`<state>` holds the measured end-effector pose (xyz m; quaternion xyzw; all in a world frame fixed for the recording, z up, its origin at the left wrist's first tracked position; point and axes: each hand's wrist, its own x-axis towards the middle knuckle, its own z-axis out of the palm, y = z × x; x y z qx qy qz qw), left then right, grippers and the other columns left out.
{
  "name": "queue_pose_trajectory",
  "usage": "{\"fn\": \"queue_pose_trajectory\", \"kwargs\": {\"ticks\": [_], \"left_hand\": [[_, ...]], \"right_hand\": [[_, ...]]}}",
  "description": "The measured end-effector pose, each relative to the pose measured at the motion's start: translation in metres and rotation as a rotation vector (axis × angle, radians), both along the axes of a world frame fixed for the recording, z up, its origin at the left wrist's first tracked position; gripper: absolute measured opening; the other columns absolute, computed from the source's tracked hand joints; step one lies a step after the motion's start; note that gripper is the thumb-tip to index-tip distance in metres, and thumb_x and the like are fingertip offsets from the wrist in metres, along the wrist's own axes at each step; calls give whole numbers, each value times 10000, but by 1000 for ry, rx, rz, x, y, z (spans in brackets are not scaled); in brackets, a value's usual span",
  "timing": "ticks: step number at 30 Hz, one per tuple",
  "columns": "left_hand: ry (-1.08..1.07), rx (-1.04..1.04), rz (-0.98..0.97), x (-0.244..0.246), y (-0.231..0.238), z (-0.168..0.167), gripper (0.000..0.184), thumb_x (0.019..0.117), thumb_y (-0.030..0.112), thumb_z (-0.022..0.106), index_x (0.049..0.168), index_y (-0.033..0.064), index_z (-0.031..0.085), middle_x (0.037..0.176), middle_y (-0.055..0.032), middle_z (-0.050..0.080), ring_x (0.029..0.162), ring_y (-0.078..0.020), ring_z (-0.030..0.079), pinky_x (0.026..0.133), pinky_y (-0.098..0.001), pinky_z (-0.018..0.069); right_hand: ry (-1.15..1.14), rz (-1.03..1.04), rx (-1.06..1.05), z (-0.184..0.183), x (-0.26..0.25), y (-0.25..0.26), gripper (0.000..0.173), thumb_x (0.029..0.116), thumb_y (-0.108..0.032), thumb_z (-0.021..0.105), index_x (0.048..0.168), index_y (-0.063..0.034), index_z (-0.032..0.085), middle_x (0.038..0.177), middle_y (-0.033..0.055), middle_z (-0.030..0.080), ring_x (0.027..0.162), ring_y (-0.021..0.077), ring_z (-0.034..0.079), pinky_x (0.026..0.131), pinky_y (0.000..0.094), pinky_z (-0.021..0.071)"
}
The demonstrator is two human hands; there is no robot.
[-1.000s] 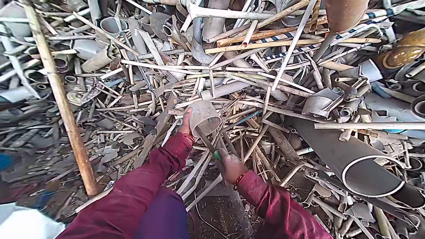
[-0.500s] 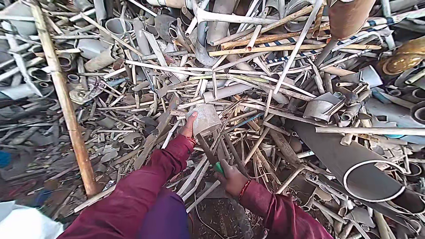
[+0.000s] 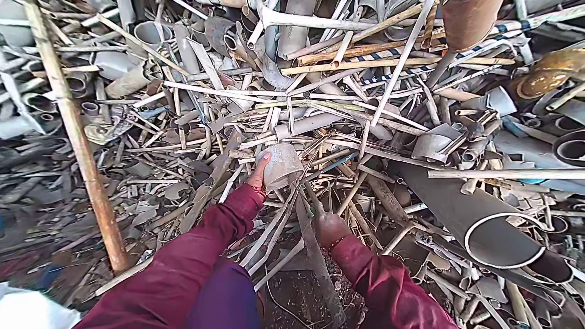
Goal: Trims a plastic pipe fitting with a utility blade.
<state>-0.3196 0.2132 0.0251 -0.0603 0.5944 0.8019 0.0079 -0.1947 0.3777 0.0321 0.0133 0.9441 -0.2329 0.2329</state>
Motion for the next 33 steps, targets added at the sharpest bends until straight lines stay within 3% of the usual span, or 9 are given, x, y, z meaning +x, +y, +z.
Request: {"fn": "queue_pose_trajectory", "kwargs": {"ticks": [2, 5, 8, 15, 18, 22, 26, 29, 33], "left_hand": [[-40, -60, 12, 5, 6, 4, 507, 1067, 456, 450, 1417, 91, 479, 1249, -92, 610, 1087, -128, 611, 928, -341, 517], [-29, -14, 17, 2, 10, 1, 455, 1069, 364, 502, 1395, 47, 501, 1217, -116, 632, 1058, -145, 632, 910, -323, 527], [-40, 159, -105, 7, 10, 7, 402, 1088, 343, 439, 1411, 106, 470, 1223, -99, 627, 1082, -181, 636, 913, -381, 538], [213, 333, -306, 17, 1, 10, 316, 1026, 382, 532, 1267, 180, 508, 1046, 18, 720, 980, -85, 707, 823, -274, 607], [95, 347, -309, 26, 3, 26, 386, 1037, 478, 420, 1279, 185, 484, 1058, -32, 685, 980, -152, 695, 787, -361, 600], [-27, 247, -293, 29, 7, 30, 422, 1064, 424, 346, 1375, 148, 421, 1171, -121, 614, 1039, -255, 651, 818, -451, 575], [-5, 277, -179, 18, 16, 7, 350, 1087, 394, 396, 1339, 162, 472, 1094, -37, 660, 985, -128, 673, 814, -320, 582], [5, 236, -107, 15, 12, 2, 368, 1078, 417, 420, 1327, 156, 492, 1085, -43, 656, 980, -139, 665, 819, -347, 577], [17, 130, -119, 15, 20, -2, 400, 1078, 446, 374, 1352, 175, 484, 1117, -13, 663, 1005, -101, 671, 841, -308, 578]], "right_hand": [[22, -13, -131, -2, 3, -2, 515, 1110, -215, 442, 1586, -70, 306, 1281, 260, 633, 1138, 392, 660, 975, 533, 516], [33, -10, -634, -16, 6, -3, 378, 1108, -254, 469, 1423, -44, 454, 832, 105, 553, 560, 182, 549, 525, 337, 504], [21, -34, -658, -19, -3, 4, 405, 1105, -226, 476, 1459, -31, 445, 958, 164, 599, 664, 236, 566, 646, 414, 511], [-304, -82, -1678, -22, 7, -3, 386, 1072, -223, 264, 1337, -59, 491, 535, -33, 536, 368, 59, 519, 337, 193, 439], [-22, -138, -1338, -18, 2, -3, 274, 1103, -151, 336, 1231, -18, 539, 569, -3, 507, 396, 70, 509, 370, 209, 451], [172, -67, -442, -5, -15, 5, 496, 1114, -250, 450, 1529, 14, 379, 1288, 273, 626, 1186, 365, 637, 1052, 515, 465], [183, -8, -611, -19, -7, -11, 394, 1109, -266, 459, 1408, -9, 466, 906, 148, 587, 668, 227, 596, 628, 389, 531], [106, -41, -145, 3, -13, -5, 485, 1110, -228, 432, 1549, -37, 356, 1274, 256, 643, 1166, 390, 654, 995, 539, 503], [51, -69, 84, 12, -8, -20, 565, 1062, -89, 430, 1592, -39, 241, 1319, 242, 631, 1219, 396, 643, 976, 547, 521]]}}
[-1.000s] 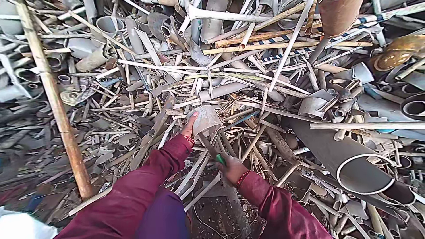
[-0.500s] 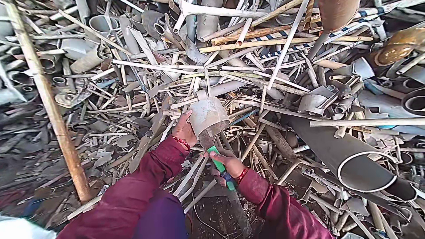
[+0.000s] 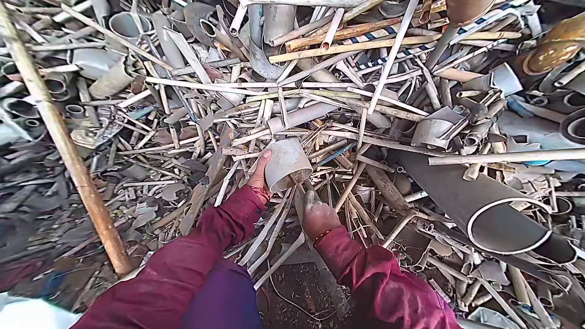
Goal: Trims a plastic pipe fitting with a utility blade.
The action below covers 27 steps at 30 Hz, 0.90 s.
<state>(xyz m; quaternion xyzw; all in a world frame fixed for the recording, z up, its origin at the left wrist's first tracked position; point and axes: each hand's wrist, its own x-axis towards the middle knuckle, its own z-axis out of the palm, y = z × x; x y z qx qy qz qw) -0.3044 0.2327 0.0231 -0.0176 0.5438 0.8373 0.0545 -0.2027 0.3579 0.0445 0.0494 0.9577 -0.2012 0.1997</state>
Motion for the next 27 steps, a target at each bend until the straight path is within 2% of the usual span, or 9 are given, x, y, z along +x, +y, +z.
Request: {"fn": "queue_pose_trajectory", "kwargs": {"ticks": [4, 7, 10, 12, 14, 18, 21, 24, 27], "left_hand": [[25, -64, 72, -9, -2, -12, 418, 1089, 422, 403, 1388, 141, 482, 1147, -28, 654, 1019, -90, 654, 864, -306, 560], [74, -113, 84, -11, -7, -9, 423, 1087, 407, 392, 1414, 146, 457, 1166, -4, 635, 1023, -52, 636, 880, -272, 546], [37, -93, 79, -6, -5, -2, 402, 1085, 402, 418, 1390, 150, 484, 1143, -10, 649, 1006, -64, 651, 864, -280, 554], [39, -48, 53, -4, -5, 0, 374, 1089, 396, 395, 1363, 157, 483, 1109, 1, 654, 987, -62, 657, 840, -275, 566], [98, -24, 59, -4, -7, 2, 324, 1102, 382, 364, 1332, 186, 483, 1065, 59, 670, 959, -2, 668, 810, -214, 577], [134, 21, 63, -14, -24, 0, 379, 1087, 428, 355, 1354, 187, 474, 1097, 16, 665, 983, -70, 669, 824, -288, 581], [162, -18, 55, -15, -26, -3, 376, 1080, 407, 356, 1361, 180, 460, 1094, 31, 671, 979, -41, 673, 820, -253, 582], [224, -33, 116, -17, -29, -6, 342, 1089, 359, 371, 1360, 169, 457, 1081, 69, 663, 963, 19, 658, 828, -195, 565], [247, -35, 130, -20, -36, -5, 345, 1093, 374, 339, 1339, 165, 461, 1063, 67, 665, 954, 14, 660, 820, -195, 567]], "right_hand": [[19, 91, -544, -22, 0, 6, 397, 1117, -271, 451, 1421, -16, 459, 1064, 198, 600, 837, 296, 633, 752, 444, 533], [-3, 56, -115, -13, -3, 8, 525, 1090, -140, 428, 1584, -38, 284, 1331, 259, 617, 1224, 399, 630, 1006, 544, 502], [-5, -13, -23, -11, -1, 2, 581, 1068, -85, 417, 1610, -46, 211, 1331, 251, 624, 1225, 402, 637, 987, 547, 515], [-4, 41, -347, -13, 4, 2, 444, 1118, -215, 420, 1521, -34, 374, 1192, 248, 646, 1008, 362, 685, 872, 495, 552], [-22, 50, -723, -23, 10, 3, 359, 1119, -290, 439, 1377, -41, 446, 874, 119, 536, 617, 213, 568, 552, 354, 507], [-15, 58, -139, -9, 9, 8, 504, 1096, -162, 415, 1570, -40, 291, 1291, 257, 635, 1194, 401, 646, 991, 543, 510], [-32, 46, -112, -9, 17, 1, 499, 1090, -136, 419, 1558, -28, 284, 1271, 263, 638, 1172, 409, 657, 970, 546, 523], [-73, 142, -454, -15, 27, 3, 406, 1122, -280, 437, 1430, -16, 420, 1036, 200, 600, 832, 312, 654, 745, 454, 550], [-82, 90, -144, -9, 22, 6, 497, 1095, -178, 443, 1547, -25, 308, 1289, 267, 626, 1198, 411, 640, 993, 551, 507]]}}
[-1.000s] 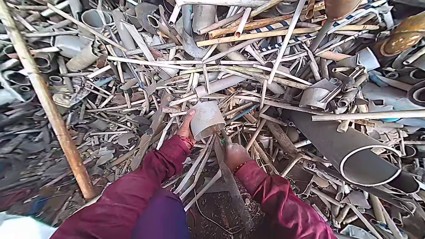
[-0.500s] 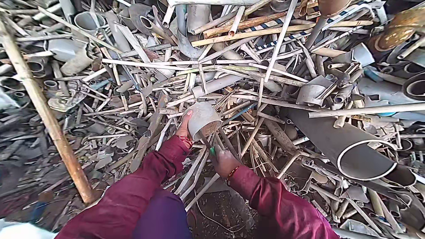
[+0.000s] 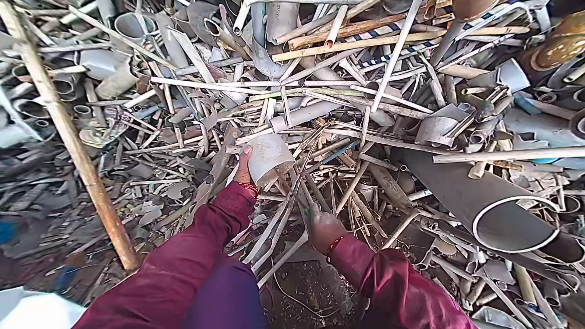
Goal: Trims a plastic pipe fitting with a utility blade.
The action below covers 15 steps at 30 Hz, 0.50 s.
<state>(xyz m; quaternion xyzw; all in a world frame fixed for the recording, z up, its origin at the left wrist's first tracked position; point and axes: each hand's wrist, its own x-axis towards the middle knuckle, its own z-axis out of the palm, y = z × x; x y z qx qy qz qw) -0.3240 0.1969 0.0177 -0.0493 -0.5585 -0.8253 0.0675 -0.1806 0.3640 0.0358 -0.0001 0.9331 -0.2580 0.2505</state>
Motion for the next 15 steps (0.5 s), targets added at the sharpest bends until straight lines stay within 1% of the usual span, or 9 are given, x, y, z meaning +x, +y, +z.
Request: {"fn": "queue_pose_trajectory", "kwargs": {"ticks": [1, 3, 6, 7, 9, 11, 13, 14, 15], "left_hand": [[3, -9, -9, -2, -1, -2, 364, 1083, 374, 354, 1354, 155, 460, 1074, 54, 665, 964, 1, 660, 833, -211, 566], [-21, 4, -23, 1, 3, -3, 368, 1089, 376, 369, 1357, 144, 466, 1073, 39, 666, 963, -15, 661, 829, -229, 569], [-39, -42, 30, 6, 10, 3, 395, 1104, 357, 353, 1420, 133, 430, 1159, 46, 624, 1013, 25, 624, 865, -190, 537], [-47, -47, 28, 5, 8, 0, 441, 1097, 380, 353, 1459, 133, 406, 1223, 27, 604, 1063, 10, 605, 905, -208, 521], [-110, -52, 43, 1, 9, 0, 454, 1083, 437, 380, 1426, 148, 447, 1197, 7, 632, 1048, -28, 630, 892, -254, 543], [-169, -73, 70, 4, 15, 1, 457, 1073, 439, 437, 1405, 129, 482, 1182, -20, 642, 1035, -59, 641, 886, -283, 548], [-182, -81, 76, 7, 18, 1, 462, 1071, 436, 454, 1408, 123, 489, 1197, -22, 646, 1045, -58, 642, 892, -276, 548], [-167, -85, 63, 7, 18, 1, 450, 1081, 425, 433, 1416, 129, 476, 1206, -8, 634, 1057, -41, 631, 902, -256, 538], [-145, -69, 44, 8, 16, 1, 443, 1090, 419, 408, 1423, 135, 470, 1211, -3, 629, 1067, -40, 623, 909, -257, 530]], "right_hand": [[13, -20, 91, -1, -2, 0, 526, 1086, -160, 431, 1572, -37, 269, 1298, 257, 634, 1223, 414, 634, 993, 556, 511], [14, -7, 22, -3, 0, 0, 487, 1100, -181, 428, 1547, -26, 314, 1281, 264, 633, 1201, 414, 640, 989, 557, 510], [27, 65, -279, -10, 0, 3, 374, 1117, -253, 450, 1391, 1, 458, 1066, 223, 614, 903, 350, 660, 804, 488, 543], [32, 54, -233, -8, -3, 5, 393, 1114, -233, 453, 1429, 0, 447, 1127, 252, 632, 977, 381, 669, 860, 519, 537], [30, -14, 39, 0, -7, 4, 491, 1095, -168, 423, 1556, -43, 308, 1297, 259, 630, 1206, 411, 639, 992, 555, 508], [30, -49, 105, 0, -7, -1, 533, 1082, -130, 422, 1583, -47, 260, 1305, 261, 631, 1218, 417, 637, 985, 562, 514], [30, 4, -144, -5, -5, -2, 435, 1111, -214, 443, 1491, -9, 387, 1232, 272, 629, 1105, 402, 662, 939, 540, 524], [36, 34, -265, -9, -6, -2, 409, 1115, -251, 454, 1440, -3, 429, 1152, 245, 618, 977, 365, 663, 854, 505, 540], [52, 50, -292, -10, -8, -1, 412, 1114, -260, 460, 1434, -2, 441, 1140, 237, 617, 966, 356, 658, 847, 497, 537]]}}
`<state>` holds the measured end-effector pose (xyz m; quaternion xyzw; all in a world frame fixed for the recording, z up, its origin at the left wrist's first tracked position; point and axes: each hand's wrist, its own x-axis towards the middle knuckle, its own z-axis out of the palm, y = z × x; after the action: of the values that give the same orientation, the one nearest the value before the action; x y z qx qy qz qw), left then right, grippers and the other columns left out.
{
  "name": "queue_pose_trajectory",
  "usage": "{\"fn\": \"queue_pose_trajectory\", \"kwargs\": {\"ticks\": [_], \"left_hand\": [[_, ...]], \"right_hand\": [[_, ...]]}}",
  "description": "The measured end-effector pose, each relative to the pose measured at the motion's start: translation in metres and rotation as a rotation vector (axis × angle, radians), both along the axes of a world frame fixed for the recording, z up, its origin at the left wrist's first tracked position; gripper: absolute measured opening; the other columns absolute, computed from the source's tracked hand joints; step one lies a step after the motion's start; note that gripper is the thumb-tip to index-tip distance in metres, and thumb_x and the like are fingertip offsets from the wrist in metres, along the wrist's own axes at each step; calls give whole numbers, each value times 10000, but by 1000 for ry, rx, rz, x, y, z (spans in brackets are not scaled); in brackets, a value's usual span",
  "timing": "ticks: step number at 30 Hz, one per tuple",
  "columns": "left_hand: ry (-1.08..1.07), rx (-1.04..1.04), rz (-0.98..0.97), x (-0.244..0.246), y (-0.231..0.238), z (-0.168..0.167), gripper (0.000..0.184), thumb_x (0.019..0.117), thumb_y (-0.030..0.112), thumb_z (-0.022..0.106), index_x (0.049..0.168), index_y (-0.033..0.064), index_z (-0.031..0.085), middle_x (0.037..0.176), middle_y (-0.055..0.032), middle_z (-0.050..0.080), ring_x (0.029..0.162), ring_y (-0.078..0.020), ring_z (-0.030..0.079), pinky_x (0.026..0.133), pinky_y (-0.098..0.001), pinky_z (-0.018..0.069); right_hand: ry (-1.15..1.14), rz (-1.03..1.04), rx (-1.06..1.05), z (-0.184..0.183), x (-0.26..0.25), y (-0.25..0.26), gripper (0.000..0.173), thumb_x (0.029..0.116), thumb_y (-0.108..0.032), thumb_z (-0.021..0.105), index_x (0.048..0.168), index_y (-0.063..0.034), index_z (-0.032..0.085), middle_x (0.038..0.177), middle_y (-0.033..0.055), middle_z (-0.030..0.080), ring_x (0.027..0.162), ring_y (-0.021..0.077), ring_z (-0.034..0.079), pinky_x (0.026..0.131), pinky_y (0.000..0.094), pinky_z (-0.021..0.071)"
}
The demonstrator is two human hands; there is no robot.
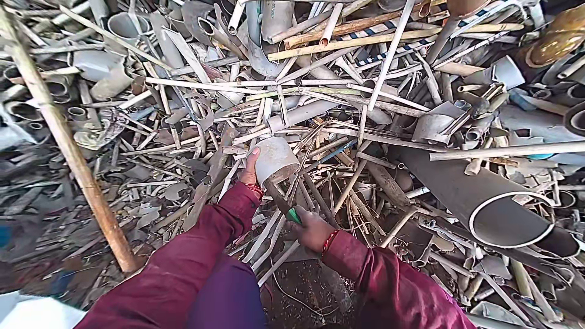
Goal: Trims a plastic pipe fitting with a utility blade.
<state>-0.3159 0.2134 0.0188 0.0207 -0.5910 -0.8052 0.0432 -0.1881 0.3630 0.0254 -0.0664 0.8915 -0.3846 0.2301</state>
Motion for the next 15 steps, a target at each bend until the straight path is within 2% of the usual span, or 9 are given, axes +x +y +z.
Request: {"fn": "queue_pose_trajectory", "kwargs": {"ticks": [1, 2, 4, 6, 9, 10, 11, 13, 15], "left_hand": [[29, 21, -33, -1, -1, -1, 417, 1094, 419, 366, 1406, 159, 461, 1180, 22, 635, 1047, -24, 629, 889, -245, 541], [39, 52, -50, -2, -1, 0, 388, 1094, 419, 347, 1371, 179, 474, 1131, 35, 652, 1011, -23, 644, 858, -246, 555], [18, 55, -76, 1, 3, 4, 377, 1097, 422, 351, 1366, 192, 481, 1106, 40, 662, 993, -31, 659, 841, -251, 567], [14, 54, -87, 3, 8, 2, 371, 1090, 432, 363, 1341, 193, 497, 1088, 41, 683, 978, -35, 678, 828, -252, 584], [-3, 5, -79, -2, 7, -8, 421, 1096, 426, 375, 1383, 139, 487, 1137, -4, 654, 1022, -63, 650, 872, -278, 557], [-20, 18, -79, -5, 5, -11, 438, 1088, 444, 389, 1386, 142, 496, 1154, -21, 658, 1041, -91, 649, 882, -313, 555], [-37, 25, -83, -7, 4, -13, 443, 1080, 469, 390, 1377, 160, 502, 1152, -17, 663, 1042, -98, 654, 878, -324, 563], [-55, 18, -102, -8, 4, -13, 452, 1069, 497, 391, 1359, 170, 504, 1126, -16, 669, 1016, -101, 666, 847, -324, 576], [-52, 3, -150, -6, 5, -13, 455, 1069, 498, 380, 1370, 172, 480, 1120, -12, 662, 1003, -90, 664, 833, -300, 572]], "right_hand": [[16, -8, 85, 3, -2, 2, 435, 1111, -229, 455, 1480, -1, 421, 1228, 269, 629, 1099, 392, 656, 950, 530, 514], [17, -35, 246, 8, -5, 3, 469, 1104, -183, 430, 1538, -23, 350, 1293, 270, 626, 1192, 407, 641, 998, 547, 504], [1, -128, 468, 13, -9, 1, 601, 1055, -70, 434, 1611, -55, 206, 1318, 254, 627, 1226, 418, 632, 975, 562, 516], [3, -146, 430, 13, -7, -4, 581, 1053, -62, 441, 1596, -44, 236, 1308, 252, 632, 1211, 412, 641, 965, 555, 524], [5, -27, 69, 8, -8, -2, 419, 1115, -225, 445, 1464, 7, 423, 1272, 267, 611, 1166, 388, 630, 994, 536, 485], [10, -24, 49, 7, -11, 1, 426, 1114, -237, 450, 1458, 14, 437, 1273, 272, 611, 1168, 391, 628, 1002, 542, 479], [15, -42, 142, 9, -13, 4, 446, 1112, -223, 440, 1498, -3, 405, 1317, 269, 609, 1222, 396, 618, 1030, 547, 476], [6, -129, 380, 13, -18, 5, 531, 1075, -113, 428, 1576, -35, 272, 1347, 246, 612, 1245, 395, 625, 998, 544, 510], [-6, -145, 372, 11, -18, 2, 545, 1069, -98, 435, 1579, -20, 260, 1351, 247, 610, 1253, 393, 620, 1005, 538, 508]]}}
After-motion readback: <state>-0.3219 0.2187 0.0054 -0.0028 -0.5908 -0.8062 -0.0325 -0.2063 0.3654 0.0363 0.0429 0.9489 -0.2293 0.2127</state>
